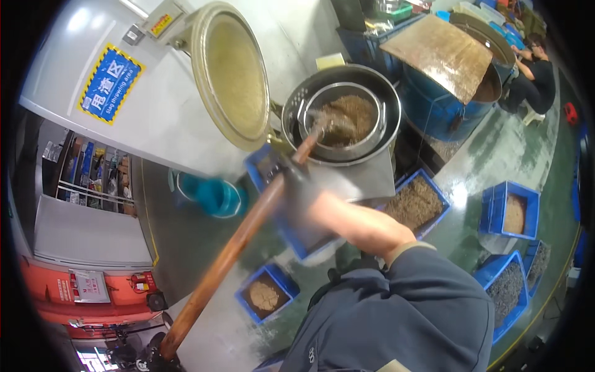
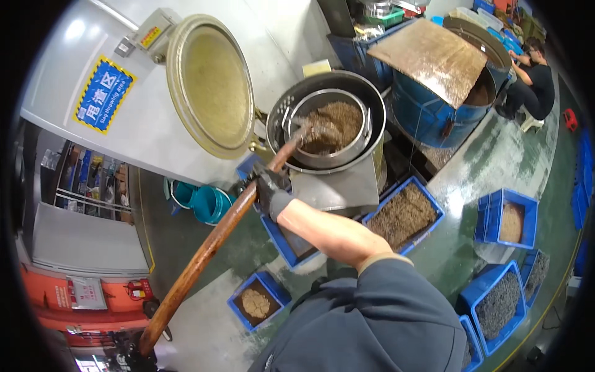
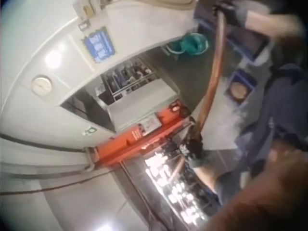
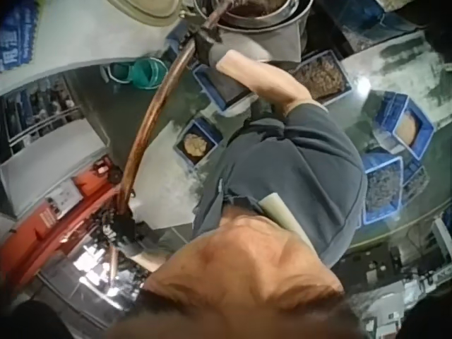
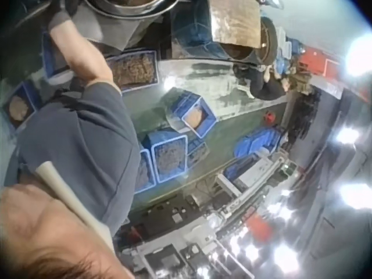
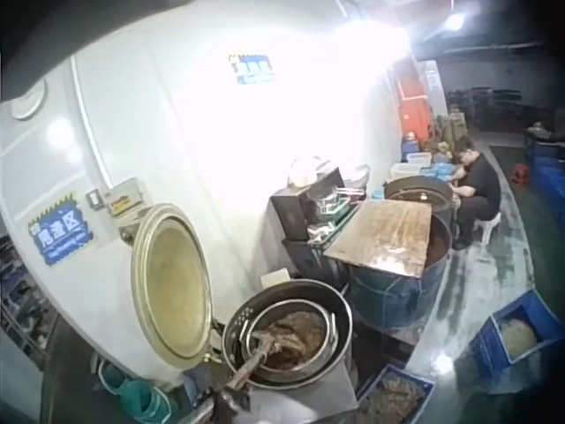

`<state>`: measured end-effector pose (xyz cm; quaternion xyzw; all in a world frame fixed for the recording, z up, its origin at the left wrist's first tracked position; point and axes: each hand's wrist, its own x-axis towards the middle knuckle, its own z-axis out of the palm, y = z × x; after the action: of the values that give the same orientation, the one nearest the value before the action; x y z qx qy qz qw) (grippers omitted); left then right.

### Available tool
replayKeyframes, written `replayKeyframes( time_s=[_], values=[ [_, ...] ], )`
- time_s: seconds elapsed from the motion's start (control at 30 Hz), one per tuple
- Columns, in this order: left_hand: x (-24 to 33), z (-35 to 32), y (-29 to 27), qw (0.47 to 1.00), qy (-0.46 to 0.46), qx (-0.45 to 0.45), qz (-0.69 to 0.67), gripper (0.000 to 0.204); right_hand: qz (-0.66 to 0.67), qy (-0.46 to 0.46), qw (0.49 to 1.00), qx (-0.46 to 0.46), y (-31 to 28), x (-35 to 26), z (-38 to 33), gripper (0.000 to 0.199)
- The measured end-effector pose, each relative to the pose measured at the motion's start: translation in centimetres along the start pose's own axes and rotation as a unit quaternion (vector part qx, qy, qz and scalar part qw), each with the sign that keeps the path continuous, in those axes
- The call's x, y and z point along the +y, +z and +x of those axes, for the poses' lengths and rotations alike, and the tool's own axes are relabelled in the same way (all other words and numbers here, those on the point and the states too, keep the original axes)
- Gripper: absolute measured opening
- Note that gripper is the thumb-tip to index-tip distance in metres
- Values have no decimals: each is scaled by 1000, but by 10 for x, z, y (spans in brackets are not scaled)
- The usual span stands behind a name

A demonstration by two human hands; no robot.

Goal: Shoveling raw materials from plastic bins into a processing machine.

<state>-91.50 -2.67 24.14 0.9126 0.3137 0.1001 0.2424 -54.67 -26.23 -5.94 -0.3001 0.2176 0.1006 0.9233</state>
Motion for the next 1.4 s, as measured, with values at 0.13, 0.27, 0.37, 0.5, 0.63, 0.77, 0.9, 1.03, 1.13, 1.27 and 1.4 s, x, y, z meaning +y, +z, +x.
replayKeyframes(
  time_s=[0.13,0.27,0.37,0.5,0.63,0.77,0.9,1.03,1.13,1.27,1.4],
  values=[
    [-58,5,80,912,105,-200,343,36,37,154,987,-24,-42,-4,66,12],
    [-41,-17,113,876,292,-118,365,27,-23,152,976,155,-48,17,75,19],
    [-80,-9,96,878,274,-70,387,31,97,198,975,13,-27,9,13,19],
    [-199,26,90,944,-13,-329,18,30,118,69,989,-47,-18,0,-55,21],
    [-232,48,137,894,29,-443,57,23,96,14,991,-94,-63,-6,-119,27],
    [-258,78,163,885,234,-394,79,18,-33,-80,996,29,-117,33,-180,39],
    [-190,86,175,818,442,-307,203,18,-61,-30,988,136,-184,81,-190,38],
    [-147,103,218,748,491,-254,367,20,51,72,977,196,-295,137,-136,23],
    [-77,108,262,692,566,-220,391,19,164,78,969,165,-351,158,-115,17],
    [48,82,315,616,571,-190,508,13,150,101,972,151,-349,131,-123,48],
    [163,56,401,504,710,-145,469,15,178,75,977,93,-402,103,-105,40]
  ],
)
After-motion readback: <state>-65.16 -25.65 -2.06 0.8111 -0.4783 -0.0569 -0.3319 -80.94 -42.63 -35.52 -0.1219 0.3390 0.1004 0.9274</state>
